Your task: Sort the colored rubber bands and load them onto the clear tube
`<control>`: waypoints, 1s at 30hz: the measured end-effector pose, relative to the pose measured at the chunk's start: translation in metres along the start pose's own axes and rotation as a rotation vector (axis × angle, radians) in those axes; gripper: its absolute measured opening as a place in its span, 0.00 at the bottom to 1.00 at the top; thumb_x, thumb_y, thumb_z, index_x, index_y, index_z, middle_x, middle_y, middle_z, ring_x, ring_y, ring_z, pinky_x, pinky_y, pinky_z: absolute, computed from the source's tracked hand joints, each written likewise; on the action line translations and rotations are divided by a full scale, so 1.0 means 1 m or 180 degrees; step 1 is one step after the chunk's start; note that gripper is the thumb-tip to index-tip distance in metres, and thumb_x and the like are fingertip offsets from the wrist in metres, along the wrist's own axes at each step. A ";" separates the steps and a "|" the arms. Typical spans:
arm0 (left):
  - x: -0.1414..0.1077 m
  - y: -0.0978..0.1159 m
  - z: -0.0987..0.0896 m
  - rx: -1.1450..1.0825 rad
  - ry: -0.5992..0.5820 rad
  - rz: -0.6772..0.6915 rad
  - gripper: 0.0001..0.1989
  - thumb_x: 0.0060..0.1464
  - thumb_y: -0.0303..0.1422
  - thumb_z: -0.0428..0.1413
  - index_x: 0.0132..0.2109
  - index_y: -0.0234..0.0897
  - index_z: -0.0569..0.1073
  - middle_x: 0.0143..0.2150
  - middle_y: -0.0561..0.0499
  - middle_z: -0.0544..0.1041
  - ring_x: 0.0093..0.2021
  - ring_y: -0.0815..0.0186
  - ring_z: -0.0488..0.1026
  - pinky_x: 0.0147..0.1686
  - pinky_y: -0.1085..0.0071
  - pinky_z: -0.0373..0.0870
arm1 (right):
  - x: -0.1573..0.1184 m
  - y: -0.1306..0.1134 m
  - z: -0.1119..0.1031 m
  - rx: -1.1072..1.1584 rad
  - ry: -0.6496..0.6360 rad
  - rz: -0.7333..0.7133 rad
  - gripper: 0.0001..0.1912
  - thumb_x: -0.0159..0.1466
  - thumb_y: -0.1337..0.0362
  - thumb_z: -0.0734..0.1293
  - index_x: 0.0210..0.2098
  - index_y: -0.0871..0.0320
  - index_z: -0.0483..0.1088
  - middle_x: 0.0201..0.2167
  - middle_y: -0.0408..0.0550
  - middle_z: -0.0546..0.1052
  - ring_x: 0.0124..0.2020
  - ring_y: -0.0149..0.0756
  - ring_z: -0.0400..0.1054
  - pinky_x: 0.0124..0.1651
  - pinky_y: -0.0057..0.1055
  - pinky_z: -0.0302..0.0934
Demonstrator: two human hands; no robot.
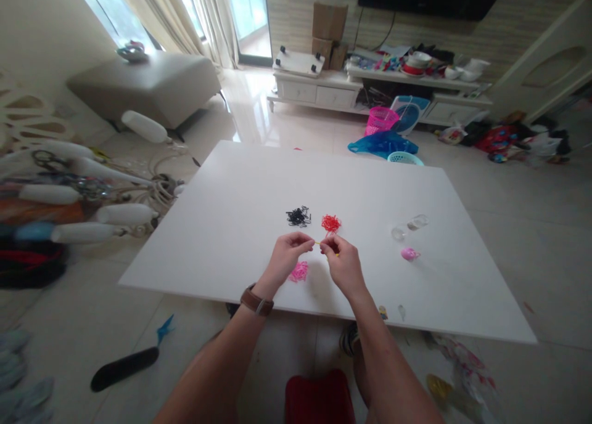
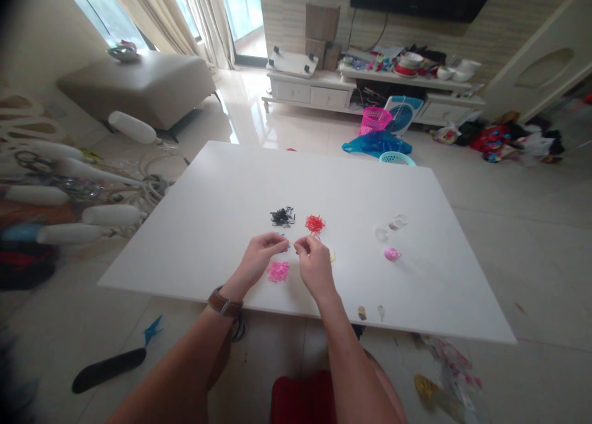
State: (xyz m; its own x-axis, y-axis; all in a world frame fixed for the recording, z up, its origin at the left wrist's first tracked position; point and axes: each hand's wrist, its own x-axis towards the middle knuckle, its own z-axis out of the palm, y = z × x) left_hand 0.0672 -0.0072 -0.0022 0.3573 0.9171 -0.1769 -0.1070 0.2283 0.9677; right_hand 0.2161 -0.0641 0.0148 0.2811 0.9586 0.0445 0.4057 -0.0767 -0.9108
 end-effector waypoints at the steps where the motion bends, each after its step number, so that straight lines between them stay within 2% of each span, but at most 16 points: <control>1: 0.001 0.001 -0.003 0.0030 0.0090 0.0038 0.08 0.48 0.35 0.66 0.31 0.34 0.79 0.29 0.50 0.78 0.33 0.66 0.74 0.38 0.69 0.69 | 0.000 0.000 -0.001 -0.0007 -0.0008 -0.0004 0.07 0.62 0.64 0.64 0.29 0.57 0.70 0.27 0.45 0.75 0.31 0.36 0.69 0.37 0.32 0.60; 5: 0.005 0.003 -0.016 0.0000 0.0736 0.0283 0.08 0.47 0.35 0.66 0.30 0.35 0.78 0.27 0.51 0.77 0.30 0.67 0.72 0.35 0.70 0.68 | 0.003 0.003 -0.005 -0.0029 0.0086 0.0040 0.06 0.62 0.65 0.63 0.28 0.56 0.68 0.27 0.44 0.74 0.30 0.36 0.69 0.37 0.32 0.60; 7: 0.005 0.003 -0.016 0.0011 0.0949 0.0415 0.08 0.47 0.36 0.66 0.31 0.36 0.79 0.27 0.52 0.77 0.30 0.67 0.72 0.34 0.70 0.68 | 0.004 0.003 -0.003 -0.0025 0.0092 0.0057 0.06 0.61 0.65 0.63 0.28 0.56 0.68 0.27 0.44 0.74 0.30 0.36 0.69 0.37 0.32 0.60; 9: 0.003 0.002 -0.010 0.0095 0.0807 0.0440 0.08 0.48 0.36 0.65 0.31 0.36 0.79 0.28 0.51 0.78 0.31 0.67 0.73 0.35 0.70 0.68 | 0.004 0.002 0.001 -0.0013 0.0019 0.0040 0.06 0.62 0.65 0.63 0.29 0.56 0.69 0.27 0.44 0.74 0.31 0.36 0.69 0.37 0.32 0.60; 12: -0.001 0.000 0.004 0.0210 0.0401 0.0363 0.08 0.49 0.36 0.65 0.31 0.35 0.79 0.30 0.49 0.79 0.33 0.65 0.74 0.38 0.68 0.70 | 0.005 0.000 0.005 -0.0035 0.0015 -0.0053 0.06 0.63 0.64 0.63 0.30 0.56 0.69 0.28 0.45 0.75 0.32 0.37 0.70 0.38 0.32 0.61; 14: -0.001 -0.001 0.009 0.0104 0.0411 0.0226 0.10 0.49 0.37 0.65 0.35 0.35 0.80 0.32 0.48 0.80 0.34 0.64 0.76 0.41 0.66 0.71 | 0.006 0.001 0.002 -0.0102 0.0154 -0.0129 0.06 0.63 0.64 0.63 0.31 0.57 0.70 0.29 0.46 0.76 0.33 0.37 0.70 0.39 0.32 0.62; 17: -0.001 0.003 0.005 -0.0621 0.0427 -0.0199 0.17 0.52 0.44 0.62 0.44 0.37 0.79 0.41 0.44 0.81 0.40 0.60 0.78 0.45 0.63 0.72 | 0.010 0.009 -0.013 -0.0434 0.0413 -0.0114 0.07 0.63 0.64 0.63 0.32 0.57 0.71 0.30 0.47 0.77 0.33 0.37 0.71 0.41 0.33 0.62; 20: -0.004 0.014 -0.003 -0.1647 -0.0010 -0.0492 0.25 0.57 0.53 0.53 0.52 0.43 0.76 0.57 0.43 0.76 0.55 0.53 0.74 0.51 0.57 0.71 | 0.013 0.024 -0.031 -0.0980 0.0373 0.0169 0.06 0.61 0.65 0.63 0.30 0.57 0.72 0.29 0.47 0.78 0.32 0.37 0.71 0.40 0.33 0.61; 23: -0.010 0.027 -0.005 -0.1878 -0.0317 -0.0438 0.32 0.57 0.60 0.47 0.59 0.50 0.72 0.65 0.47 0.70 0.63 0.47 0.67 0.54 0.49 0.69 | 0.012 0.038 -0.043 -0.1432 0.0142 0.0427 0.06 0.59 0.67 0.64 0.28 0.56 0.73 0.28 0.46 0.78 0.31 0.37 0.70 0.38 0.32 0.60; 30: -0.018 0.041 0.001 -0.1777 -0.0428 -0.0280 0.38 0.56 0.64 0.45 0.68 0.53 0.62 0.67 0.46 0.67 0.65 0.43 0.65 0.54 0.44 0.66 | 0.012 0.046 -0.041 -0.1752 -0.0048 0.0654 0.05 0.56 0.69 0.65 0.26 0.57 0.73 0.26 0.46 0.77 0.29 0.34 0.69 0.34 0.29 0.56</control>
State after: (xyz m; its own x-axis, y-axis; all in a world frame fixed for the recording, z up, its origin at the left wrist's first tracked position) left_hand 0.0570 -0.0145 0.0403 0.4977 0.8457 -0.1927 -0.5318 0.4730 0.7025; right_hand 0.2734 -0.0673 -0.0094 0.3910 0.9126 -0.1199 0.7373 -0.3885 -0.5527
